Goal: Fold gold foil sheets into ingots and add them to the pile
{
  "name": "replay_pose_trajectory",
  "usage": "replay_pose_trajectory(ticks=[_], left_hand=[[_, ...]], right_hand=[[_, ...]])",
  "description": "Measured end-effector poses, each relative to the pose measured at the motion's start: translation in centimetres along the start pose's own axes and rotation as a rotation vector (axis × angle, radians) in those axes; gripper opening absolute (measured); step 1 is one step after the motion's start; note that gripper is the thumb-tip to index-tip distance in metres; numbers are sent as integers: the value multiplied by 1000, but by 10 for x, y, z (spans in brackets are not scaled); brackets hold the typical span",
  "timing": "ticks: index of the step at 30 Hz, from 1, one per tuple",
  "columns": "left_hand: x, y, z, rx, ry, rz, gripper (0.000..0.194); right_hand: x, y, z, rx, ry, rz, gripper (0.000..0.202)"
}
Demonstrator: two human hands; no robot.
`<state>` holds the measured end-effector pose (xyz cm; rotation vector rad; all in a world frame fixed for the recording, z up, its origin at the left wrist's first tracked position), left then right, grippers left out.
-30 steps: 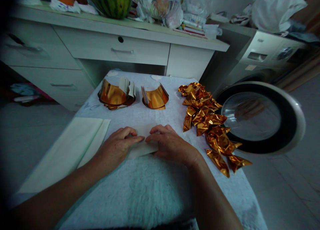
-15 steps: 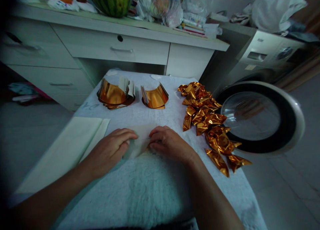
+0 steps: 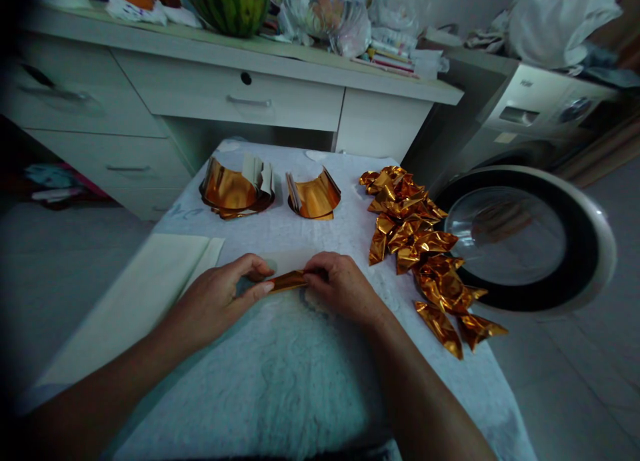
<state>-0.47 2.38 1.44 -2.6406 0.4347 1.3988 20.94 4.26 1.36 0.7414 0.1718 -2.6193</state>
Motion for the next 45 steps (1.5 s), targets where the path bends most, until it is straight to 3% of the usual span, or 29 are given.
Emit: replay_pose_trajectory(ticks=[6, 12, 21, 31, 45], left_hand=[[2, -4, -2, 0, -90, -34, 10], [8, -6, 1, 22, -105, -110, 2], [10, -5, 5, 57, -92, -236, 18], [11, -5, 10, -41, -403, -250, 31], [12, -4, 5, -125, -425, -255, 26]], right_hand=[[4, 0, 2, 47, -21, -50, 13], [11, -4, 2, 30, 114, -143, 10], [13, -4, -2, 59, 116, -147, 8], [13, -5, 3, 97, 160, -136, 8], [13, -6, 2, 118, 151, -119, 7]])
Point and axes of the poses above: each hand's wrist, its own y-axis away from the middle knuckle, its own x-axis out of the palm, z = x × y, the point moved 2 cm from there along -y, towards the middle knuckle, and after that the axes turned 8 degrees about -y, right-handed, at the moved point
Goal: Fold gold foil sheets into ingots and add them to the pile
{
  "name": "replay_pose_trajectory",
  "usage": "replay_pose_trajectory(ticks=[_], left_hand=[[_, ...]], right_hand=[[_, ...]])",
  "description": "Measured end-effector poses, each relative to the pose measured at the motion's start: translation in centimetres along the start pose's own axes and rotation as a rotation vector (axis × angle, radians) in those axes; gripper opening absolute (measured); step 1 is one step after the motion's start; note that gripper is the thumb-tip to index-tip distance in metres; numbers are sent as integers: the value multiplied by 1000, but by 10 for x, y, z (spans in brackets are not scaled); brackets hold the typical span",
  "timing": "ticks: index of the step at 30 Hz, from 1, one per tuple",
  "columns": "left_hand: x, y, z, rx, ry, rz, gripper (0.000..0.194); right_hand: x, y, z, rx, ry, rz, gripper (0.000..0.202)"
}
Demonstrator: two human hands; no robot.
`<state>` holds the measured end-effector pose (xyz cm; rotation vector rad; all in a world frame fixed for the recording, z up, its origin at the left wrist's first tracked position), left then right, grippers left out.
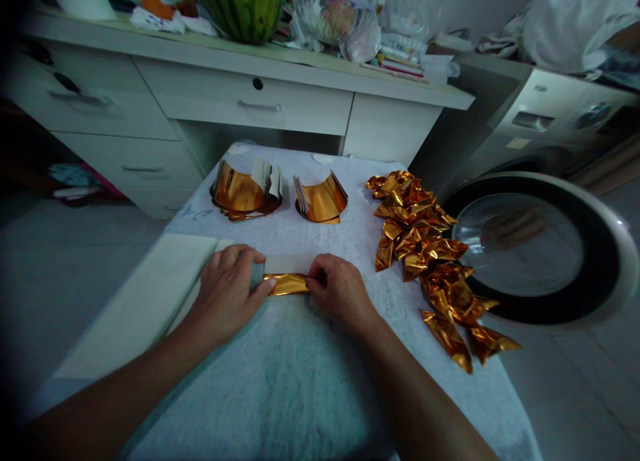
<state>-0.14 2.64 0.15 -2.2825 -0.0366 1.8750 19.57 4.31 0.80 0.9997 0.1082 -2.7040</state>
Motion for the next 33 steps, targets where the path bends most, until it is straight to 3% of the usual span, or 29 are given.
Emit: replay_pose_trajectory(ticks=[5, 16, 33], left_hand=[[4, -3, 0, -61, 56, 32, 23], [4, -5, -1, -58, 137, 39, 18], [3, -1, -2, -59, 71, 28, 18]], right_hand=[[0, 0, 1, 10, -13, 4, 8], [1, -1, 3, -11, 18, -11, 7], [4, -3, 2, 32, 7, -68, 10]])
Point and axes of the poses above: each hand's wrist, its own y-axis away from the middle knuckle, its own x-axis out of the palm, z = x × y, the point moved 2 cm from there along -y, towards the middle knuckle, and after that the axes turned 8 degrees about -y, right-handed, at the moved point
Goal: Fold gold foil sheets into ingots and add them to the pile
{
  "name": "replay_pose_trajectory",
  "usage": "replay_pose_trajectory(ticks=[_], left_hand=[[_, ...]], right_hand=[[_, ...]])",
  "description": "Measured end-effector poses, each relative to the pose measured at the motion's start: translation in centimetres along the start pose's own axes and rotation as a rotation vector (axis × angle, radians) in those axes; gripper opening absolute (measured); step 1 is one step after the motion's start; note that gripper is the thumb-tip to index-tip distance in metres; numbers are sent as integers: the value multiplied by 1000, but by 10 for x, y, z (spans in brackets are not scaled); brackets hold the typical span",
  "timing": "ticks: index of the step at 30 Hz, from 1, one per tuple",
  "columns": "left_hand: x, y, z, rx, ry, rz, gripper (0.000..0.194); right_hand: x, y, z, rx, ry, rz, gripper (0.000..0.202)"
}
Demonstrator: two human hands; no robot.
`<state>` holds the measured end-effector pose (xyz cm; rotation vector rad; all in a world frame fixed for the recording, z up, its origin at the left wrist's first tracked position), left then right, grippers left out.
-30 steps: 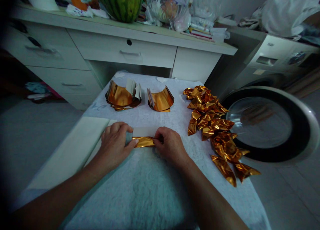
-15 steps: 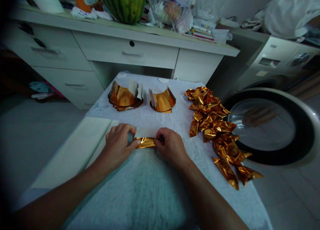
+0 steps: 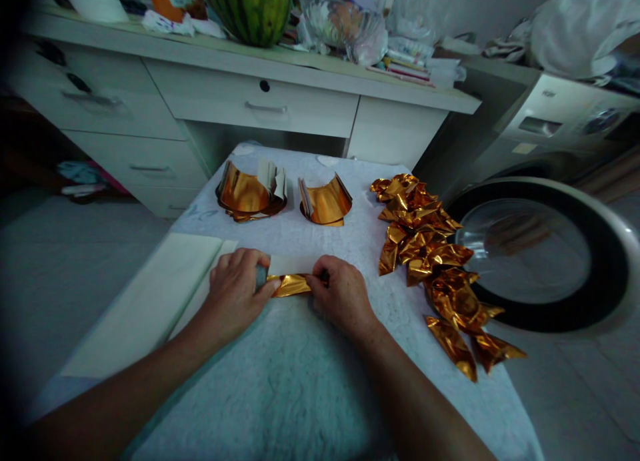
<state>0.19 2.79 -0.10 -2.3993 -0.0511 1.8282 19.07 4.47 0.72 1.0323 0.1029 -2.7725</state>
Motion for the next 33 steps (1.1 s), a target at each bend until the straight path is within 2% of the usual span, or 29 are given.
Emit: replay_pose_trajectory(ticks=[9, 15, 19, 25, 29, 33], left_hand=[[2, 0, 1, -12, 17, -37, 27], [1, -1, 1, 24, 4, 6, 9], [-4, 3, 0, 127, -74, -25, 8], [-11, 18, -11, 379, -307, -39, 17], [-7, 31, -19, 449, -441, -103, 19], [-3, 38, -22, 439, -466, -67, 27]], right_hand=[[0, 0, 0, 21, -8, -6, 10], [1, -1, 0, 23, -14, -4, 9], [1, 0, -1, 29, -6, -4, 9], [1, 0, -1, 53, -7, -8, 9], [2, -1, 0, 44, 13, -5, 10], [4, -1, -1, 31, 29, -13, 10]])
Point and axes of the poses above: each hand's wrist, its own y-axis away from the middle knuckle, its own x-axis out of the palm, z = x × y, the point moved 2 cm from there along -y, towards the middle knuckle, and after that the axes turned 8 degrees about -y, right-handed, at the moved point
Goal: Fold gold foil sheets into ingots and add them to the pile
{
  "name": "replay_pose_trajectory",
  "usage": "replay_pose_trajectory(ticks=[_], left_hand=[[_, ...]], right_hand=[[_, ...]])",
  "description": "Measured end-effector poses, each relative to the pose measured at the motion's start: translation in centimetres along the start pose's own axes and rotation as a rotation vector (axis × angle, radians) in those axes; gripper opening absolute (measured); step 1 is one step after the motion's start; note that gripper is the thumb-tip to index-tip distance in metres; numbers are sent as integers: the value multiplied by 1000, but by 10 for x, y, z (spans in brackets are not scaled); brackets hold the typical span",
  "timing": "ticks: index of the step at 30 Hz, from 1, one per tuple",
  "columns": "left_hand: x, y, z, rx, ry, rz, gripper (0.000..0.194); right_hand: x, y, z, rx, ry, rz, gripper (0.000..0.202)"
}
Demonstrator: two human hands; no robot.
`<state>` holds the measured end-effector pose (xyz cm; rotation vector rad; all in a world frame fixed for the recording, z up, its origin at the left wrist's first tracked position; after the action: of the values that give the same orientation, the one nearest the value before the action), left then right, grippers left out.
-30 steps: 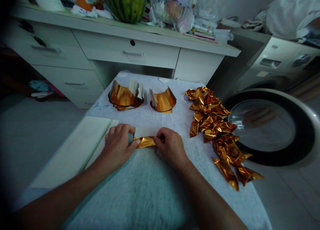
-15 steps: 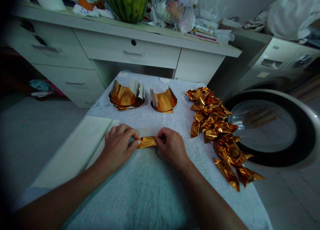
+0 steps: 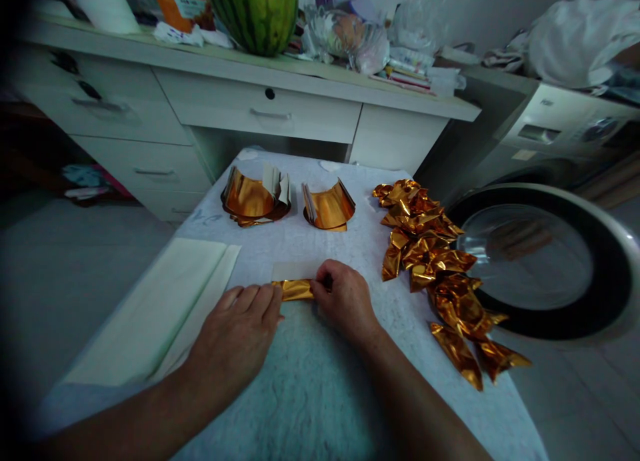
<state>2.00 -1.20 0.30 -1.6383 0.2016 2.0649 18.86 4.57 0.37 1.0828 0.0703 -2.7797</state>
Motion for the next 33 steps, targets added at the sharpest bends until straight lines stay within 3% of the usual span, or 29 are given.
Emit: replay_pose_trajectory(ticks=[4, 7, 16, 21, 23, 27, 33], left_hand=[[0, 6, 1, -67, 53, 79, 40], [0, 11, 5, -126, 96, 60, 48], [6, 10, 10, -145, 251, 58, 44], [3, 8, 9, -117, 238, 53, 41], [2, 7, 8, -118, 238, 50, 40], [3, 6, 8, -117, 264, 52, 40], [3, 4, 20, -160, 405, 43, 32]], right_hand=[[1, 0, -2, -13, 4, 2, 10], [1, 1, -1, -8, 13, 8, 10], [1, 1, -1, -38, 27, 8, 10], [5, 7, 8, -291, 230, -170, 16], [8, 11, 14, -410, 325, -185, 14], [15, 17, 21, -567, 329, -16, 15], [19, 15, 18, -540, 236, 137, 21]])
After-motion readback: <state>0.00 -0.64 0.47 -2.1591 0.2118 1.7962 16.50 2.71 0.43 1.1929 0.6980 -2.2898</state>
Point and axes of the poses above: each hand's wrist, its own y-axis away from the middle knuckle, its own x-axis out of the palm, z = x × y, the point moved 2 cm from there along -y, towards the middle knuckle, and after that the axes turned 8 degrees about -y, right-handed, at the moved point
